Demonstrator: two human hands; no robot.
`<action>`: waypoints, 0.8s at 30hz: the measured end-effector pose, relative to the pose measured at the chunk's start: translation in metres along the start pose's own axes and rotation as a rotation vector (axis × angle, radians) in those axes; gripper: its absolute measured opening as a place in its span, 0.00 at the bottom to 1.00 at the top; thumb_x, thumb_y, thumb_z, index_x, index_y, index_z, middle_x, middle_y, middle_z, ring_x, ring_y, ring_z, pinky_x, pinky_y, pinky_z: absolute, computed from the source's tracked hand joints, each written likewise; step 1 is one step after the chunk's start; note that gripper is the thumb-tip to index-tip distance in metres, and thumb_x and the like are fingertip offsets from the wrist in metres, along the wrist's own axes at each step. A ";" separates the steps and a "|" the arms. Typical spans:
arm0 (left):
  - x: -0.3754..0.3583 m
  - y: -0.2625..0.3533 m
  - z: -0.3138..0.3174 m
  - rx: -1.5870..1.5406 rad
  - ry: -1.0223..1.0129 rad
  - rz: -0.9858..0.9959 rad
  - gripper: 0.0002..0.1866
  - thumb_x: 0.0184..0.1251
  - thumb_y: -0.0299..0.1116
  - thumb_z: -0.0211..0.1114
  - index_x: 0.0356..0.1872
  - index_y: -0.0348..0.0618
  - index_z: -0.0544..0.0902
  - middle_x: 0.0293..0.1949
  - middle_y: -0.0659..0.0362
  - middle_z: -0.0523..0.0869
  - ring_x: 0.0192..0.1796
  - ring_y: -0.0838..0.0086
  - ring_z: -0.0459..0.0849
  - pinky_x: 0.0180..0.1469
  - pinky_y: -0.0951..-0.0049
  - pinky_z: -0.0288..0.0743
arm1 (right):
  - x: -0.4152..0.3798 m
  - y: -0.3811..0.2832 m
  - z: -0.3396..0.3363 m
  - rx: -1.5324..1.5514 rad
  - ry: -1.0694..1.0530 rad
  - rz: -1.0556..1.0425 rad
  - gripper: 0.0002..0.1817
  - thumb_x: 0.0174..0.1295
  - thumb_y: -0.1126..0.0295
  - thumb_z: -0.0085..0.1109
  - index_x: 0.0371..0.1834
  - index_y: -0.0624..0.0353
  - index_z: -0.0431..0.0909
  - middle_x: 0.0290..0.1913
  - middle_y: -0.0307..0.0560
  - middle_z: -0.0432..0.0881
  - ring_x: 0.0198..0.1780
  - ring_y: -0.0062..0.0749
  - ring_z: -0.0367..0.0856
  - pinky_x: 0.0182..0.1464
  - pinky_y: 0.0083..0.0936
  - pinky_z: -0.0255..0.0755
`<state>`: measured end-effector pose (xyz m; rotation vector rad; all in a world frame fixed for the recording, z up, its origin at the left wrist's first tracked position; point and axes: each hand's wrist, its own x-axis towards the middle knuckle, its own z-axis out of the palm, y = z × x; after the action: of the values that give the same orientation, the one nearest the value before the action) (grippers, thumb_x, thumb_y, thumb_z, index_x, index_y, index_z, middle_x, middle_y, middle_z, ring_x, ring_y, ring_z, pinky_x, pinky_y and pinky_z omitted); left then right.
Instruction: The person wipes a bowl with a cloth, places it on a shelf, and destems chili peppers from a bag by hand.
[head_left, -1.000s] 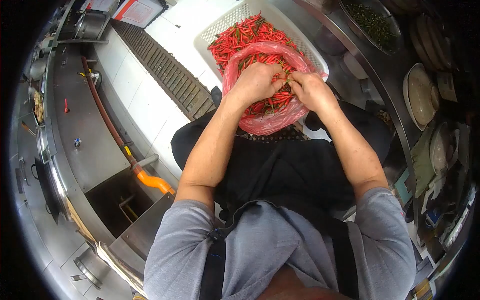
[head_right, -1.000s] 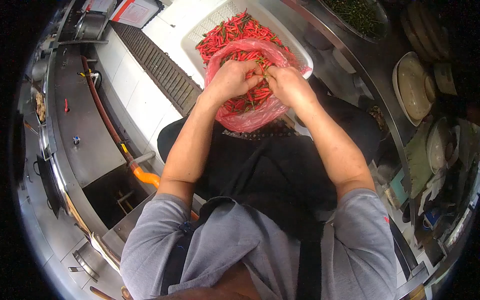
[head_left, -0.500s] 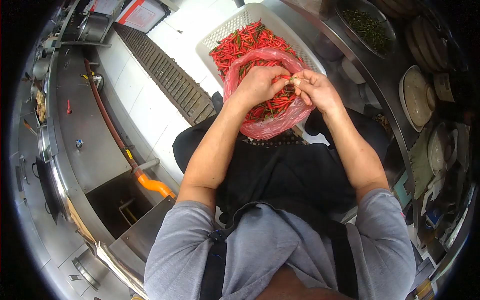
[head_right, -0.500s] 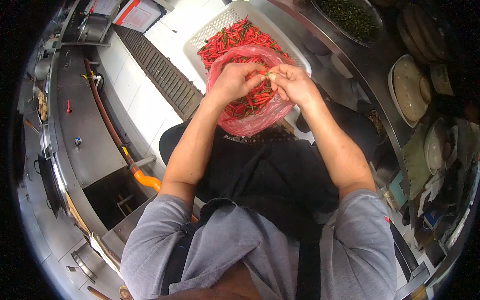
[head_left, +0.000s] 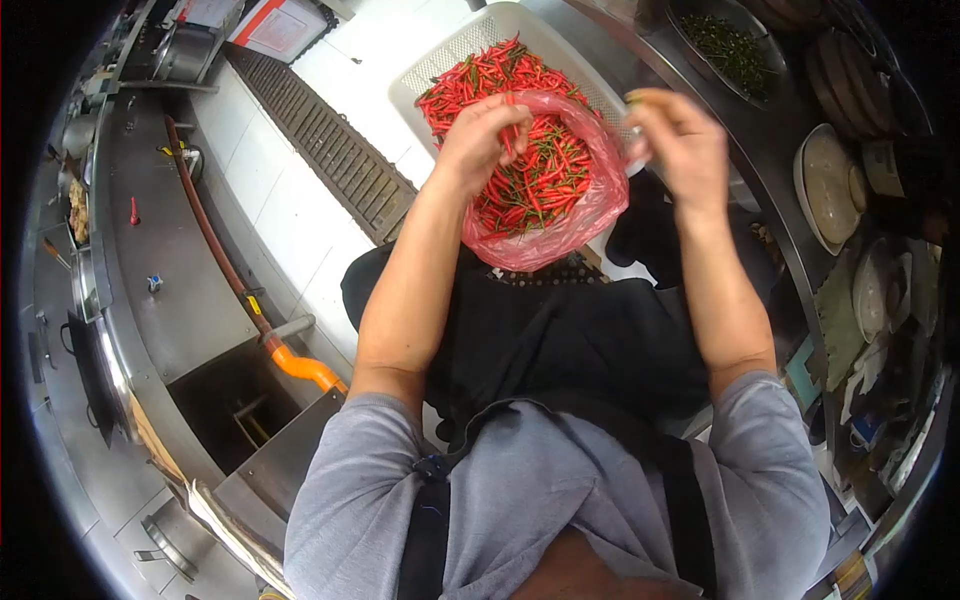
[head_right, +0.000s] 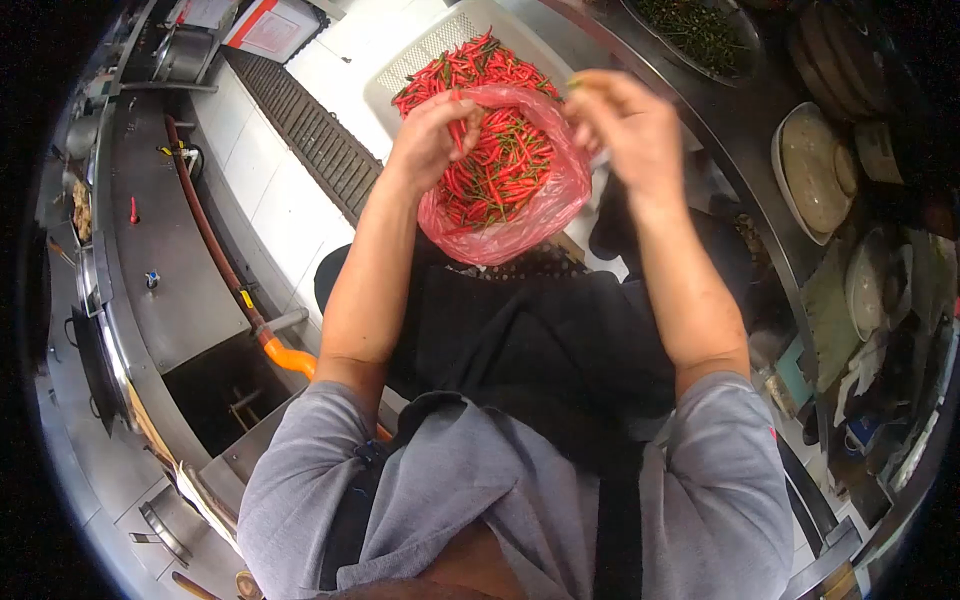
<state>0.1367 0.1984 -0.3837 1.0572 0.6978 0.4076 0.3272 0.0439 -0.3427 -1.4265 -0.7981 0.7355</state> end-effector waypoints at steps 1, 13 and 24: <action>-0.002 0.004 0.000 -0.015 -0.001 0.009 0.09 0.68 0.37 0.61 0.33 0.42 0.79 0.25 0.64 0.78 0.22 0.82 0.73 0.19 0.82 0.60 | 0.003 -0.012 -0.012 -0.065 0.119 -0.135 0.10 0.65 0.73 0.61 0.46 0.66 0.82 0.32 0.45 0.86 0.25 0.19 0.80 0.27 0.16 0.72; -0.022 0.017 -0.021 -0.038 0.055 0.107 0.08 0.69 0.35 0.60 0.32 0.45 0.75 0.24 0.64 0.76 0.23 0.82 0.73 0.20 0.81 0.58 | 0.043 -0.075 -0.054 -1.042 0.377 -0.763 0.13 0.62 0.63 0.65 0.46 0.56 0.86 0.39 0.50 0.87 0.41 0.34 0.86 0.46 0.29 0.76; -0.023 0.010 -0.022 0.159 0.094 0.135 0.06 0.66 0.37 0.63 0.34 0.47 0.80 0.23 0.68 0.79 0.23 0.86 0.76 0.20 0.84 0.60 | -0.070 0.053 0.104 -1.360 -0.539 -0.102 0.31 0.50 0.39 0.67 0.21 0.62 0.83 0.22 0.57 0.82 0.31 0.53 0.84 0.35 0.45 0.77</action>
<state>0.1051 0.2025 -0.3743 1.2458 0.7543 0.5271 0.2039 0.0442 -0.3998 -2.3589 -2.0004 0.4559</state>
